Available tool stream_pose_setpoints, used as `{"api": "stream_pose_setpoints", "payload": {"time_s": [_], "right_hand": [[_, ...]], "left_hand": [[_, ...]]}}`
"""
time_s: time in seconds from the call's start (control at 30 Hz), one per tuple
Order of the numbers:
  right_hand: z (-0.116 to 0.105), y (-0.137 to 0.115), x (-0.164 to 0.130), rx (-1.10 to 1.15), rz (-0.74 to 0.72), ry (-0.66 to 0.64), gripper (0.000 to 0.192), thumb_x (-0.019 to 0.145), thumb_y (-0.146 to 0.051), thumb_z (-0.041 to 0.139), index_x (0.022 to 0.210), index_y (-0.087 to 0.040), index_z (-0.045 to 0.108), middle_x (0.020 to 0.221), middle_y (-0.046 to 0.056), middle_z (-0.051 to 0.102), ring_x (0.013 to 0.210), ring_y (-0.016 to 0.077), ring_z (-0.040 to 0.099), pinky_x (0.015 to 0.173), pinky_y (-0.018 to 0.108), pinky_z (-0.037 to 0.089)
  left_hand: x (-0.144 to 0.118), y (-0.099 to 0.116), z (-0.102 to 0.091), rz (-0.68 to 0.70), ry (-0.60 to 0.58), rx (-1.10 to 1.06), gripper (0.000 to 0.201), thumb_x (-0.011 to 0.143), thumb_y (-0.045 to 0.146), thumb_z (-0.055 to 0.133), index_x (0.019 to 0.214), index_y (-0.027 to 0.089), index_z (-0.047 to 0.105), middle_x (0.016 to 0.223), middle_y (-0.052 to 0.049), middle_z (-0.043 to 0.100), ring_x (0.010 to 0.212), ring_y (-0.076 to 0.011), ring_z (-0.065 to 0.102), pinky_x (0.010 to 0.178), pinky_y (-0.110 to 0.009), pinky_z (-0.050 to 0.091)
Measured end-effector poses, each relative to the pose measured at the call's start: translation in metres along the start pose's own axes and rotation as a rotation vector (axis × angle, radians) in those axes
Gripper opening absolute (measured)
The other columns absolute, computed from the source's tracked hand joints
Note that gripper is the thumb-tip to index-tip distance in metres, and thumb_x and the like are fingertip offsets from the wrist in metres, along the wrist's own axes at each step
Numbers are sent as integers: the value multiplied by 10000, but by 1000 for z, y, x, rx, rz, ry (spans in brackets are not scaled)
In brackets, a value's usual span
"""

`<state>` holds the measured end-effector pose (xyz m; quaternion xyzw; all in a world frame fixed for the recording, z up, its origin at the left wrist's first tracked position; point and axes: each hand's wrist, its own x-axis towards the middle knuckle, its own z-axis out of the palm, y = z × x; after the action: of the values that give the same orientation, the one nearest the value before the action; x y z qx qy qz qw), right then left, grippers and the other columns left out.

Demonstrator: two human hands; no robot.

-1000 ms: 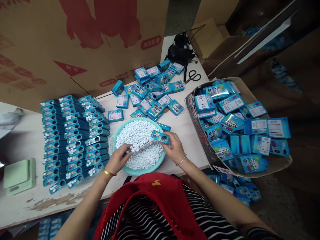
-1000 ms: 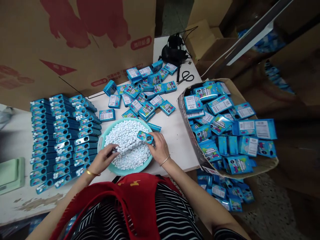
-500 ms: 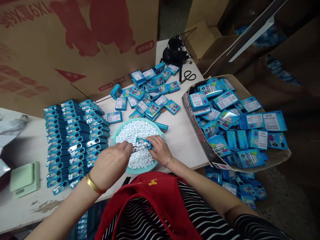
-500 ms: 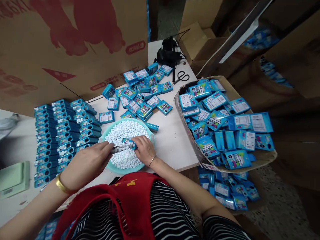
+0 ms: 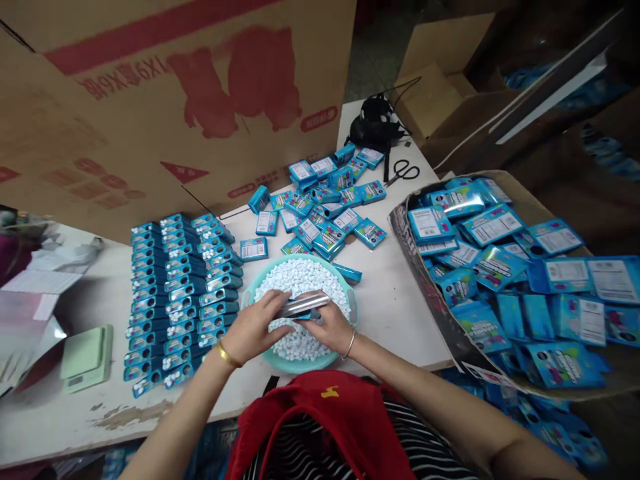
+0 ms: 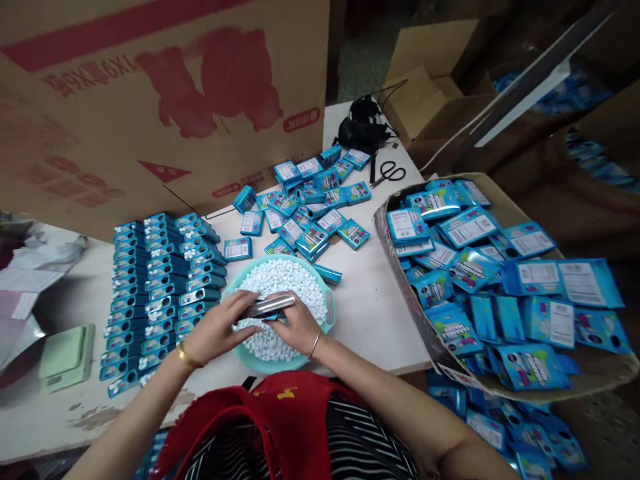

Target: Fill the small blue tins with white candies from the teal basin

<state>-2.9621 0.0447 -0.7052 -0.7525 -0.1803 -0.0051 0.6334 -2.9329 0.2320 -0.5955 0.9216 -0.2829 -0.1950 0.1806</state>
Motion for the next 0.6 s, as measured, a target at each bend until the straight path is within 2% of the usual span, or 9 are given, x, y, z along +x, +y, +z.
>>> {"api": "stream_pose_setpoints", "payload": {"time_s": [0.1, 0.2, 0.27, 0.3, 0.37, 0.47, 0.53, 0.6], "right_hand": [[7, 15, 38, 89, -22, -137, 539, 814, -363, 660, 1292, -205, 468, 1208, 101, 585, 1150, 237, 539, 990, 411, 445], [14, 47, 98, 45, 21, -133, 778, 763, -436, 704, 1397, -178, 335, 1282, 134, 527, 1182, 240, 520, 1005, 397, 436], [29, 70, 145, -131, 63, -126, 723, 780, -446, 682, 1362, -134, 389, 1242, 152, 542, 1163, 248, 520, 1004, 397, 430], [40, 79, 167, -241, 67, -167, 676, 789, -447, 671, 1328, -114, 434, 1224, 161, 550, 1160, 258, 515, 1007, 402, 422], [72, 95, 208, -445, 40, -333, 669, 780, -457, 678, 1301, -92, 471, 1232, 176, 547, 1179, 282, 491, 1016, 413, 405], [129, 110, 248, -659, -22, -582, 899, 693, -469, 755, 1390, -64, 358, 1340, 208, 468, 1270, 329, 406, 1075, 457, 329], [160, 118, 261, -747, -29, -659, 1053, 629, -463, 801, 1433, -46, 264, 1404, 233, 396, 1330, 355, 330, 1128, 494, 228], [177, 127, 268, -785, -2, -686, 1099, 615, -436, 813, 1446, -32, 218, 1377, 249, 423, 1309, 351, 368, 1146, 508, 170]], "left_hand": [[6, -33, -6, -29, 12, -23, 259, 893, 289, 496, 1138, 208, 489, 1049, -70, 575, 927, -181, 585, 768, -299, 492], [15, -78, -36, -85, 212, 46, 246, 875, 287, 518, 1103, 197, 496, 1014, -68, 573, 908, -183, 568, 768, -298, 473], [28, -117, -60, -144, 369, 113, 256, 865, 310, 527, 1091, 192, 500, 1006, -65, 570, 901, -186, 561, 777, -302, 462], [37, -139, -70, -179, 432, 148, 268, 857, 325, 535, 1087, 190, 504, 1005, -65, 569, 899, -190, 558, 777, -303, 458], [60, -184, -85, -254, 503, 209, 296, 840, 347, 550, 1089, 191, 516, 1011, -64, 572, 897, -197, 559, 764, -299, 451], [97, -244, -93, -350, 475, 261, 315, 823, 346, 556, 1103, 204, 537, 1033, -59, 585, 901, -201, 569, 756, -290, 446], [117, -275, -88, -399, 403, 268, 321, 817, 331, 557, 1116, 213, 549, 1042, -54, 599, 902, -200, 578, 772, -286, 447], [131, -298, -79, -437, 335, 260, 345, 811, 311, 561, 1142, 214, 552, 1071, -58, 610, 932, -204, 583, 806, -289, 449]]}}
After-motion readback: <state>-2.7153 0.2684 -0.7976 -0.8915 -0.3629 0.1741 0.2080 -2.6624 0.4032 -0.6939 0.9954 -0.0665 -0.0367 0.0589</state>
